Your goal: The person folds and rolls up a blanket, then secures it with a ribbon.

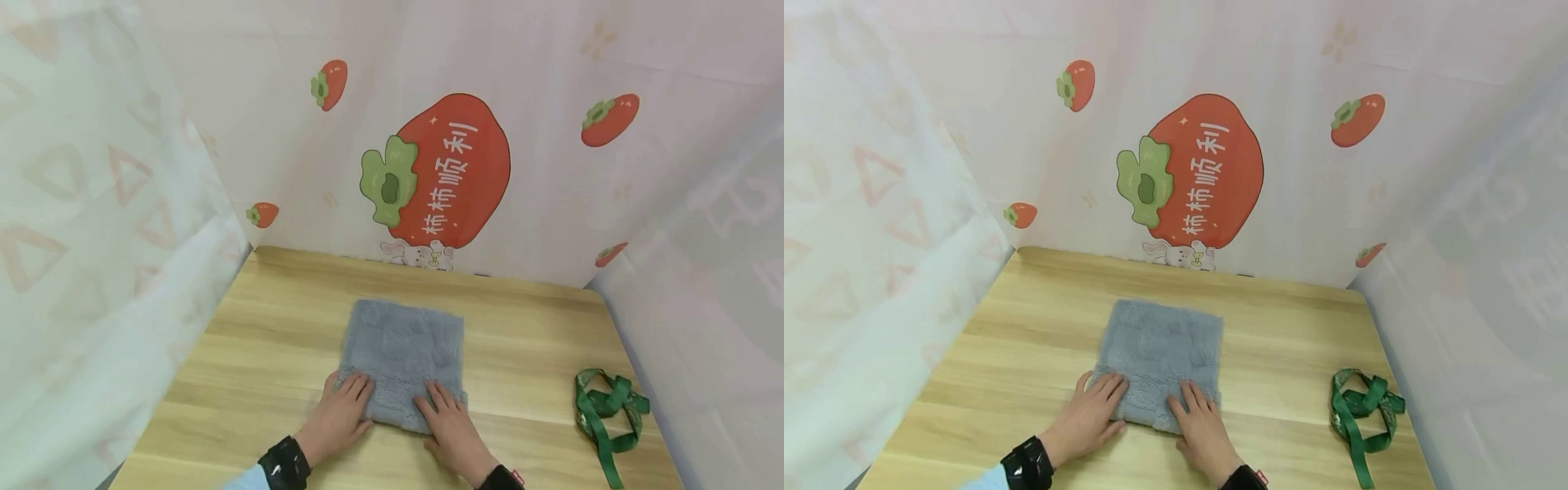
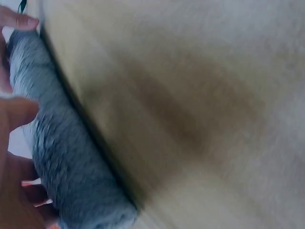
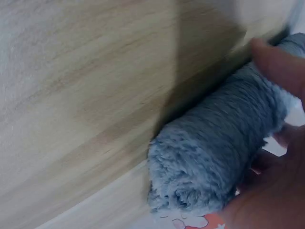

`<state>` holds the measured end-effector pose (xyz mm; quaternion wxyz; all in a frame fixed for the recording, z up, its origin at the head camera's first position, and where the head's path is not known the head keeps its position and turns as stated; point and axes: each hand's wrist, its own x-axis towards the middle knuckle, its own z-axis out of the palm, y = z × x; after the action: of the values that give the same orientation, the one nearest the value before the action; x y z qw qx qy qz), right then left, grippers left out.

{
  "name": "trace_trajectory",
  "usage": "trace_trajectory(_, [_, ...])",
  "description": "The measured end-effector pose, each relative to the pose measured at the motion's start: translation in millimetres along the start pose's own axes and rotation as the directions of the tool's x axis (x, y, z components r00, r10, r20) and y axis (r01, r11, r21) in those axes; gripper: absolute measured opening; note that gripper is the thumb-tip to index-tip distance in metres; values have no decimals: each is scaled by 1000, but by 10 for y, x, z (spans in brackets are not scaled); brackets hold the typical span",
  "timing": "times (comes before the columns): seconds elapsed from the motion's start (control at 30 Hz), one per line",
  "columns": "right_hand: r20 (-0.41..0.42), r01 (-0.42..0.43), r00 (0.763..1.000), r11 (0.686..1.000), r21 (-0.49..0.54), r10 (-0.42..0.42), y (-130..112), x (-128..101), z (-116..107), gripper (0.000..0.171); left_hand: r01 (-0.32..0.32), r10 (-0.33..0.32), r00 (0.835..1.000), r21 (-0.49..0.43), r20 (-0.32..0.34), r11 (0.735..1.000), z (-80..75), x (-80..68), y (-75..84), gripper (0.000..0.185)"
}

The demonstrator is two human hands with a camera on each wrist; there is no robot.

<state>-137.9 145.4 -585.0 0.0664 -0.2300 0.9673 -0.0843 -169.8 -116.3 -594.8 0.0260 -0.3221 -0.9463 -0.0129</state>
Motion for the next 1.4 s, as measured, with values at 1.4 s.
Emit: trace_trajectory(1.4, [-356, -63, 924, 973, 221, 141, 525, 296, -91, 29, 205, -258, 961, -379, -95, 903, -5, 265, -407, 40])
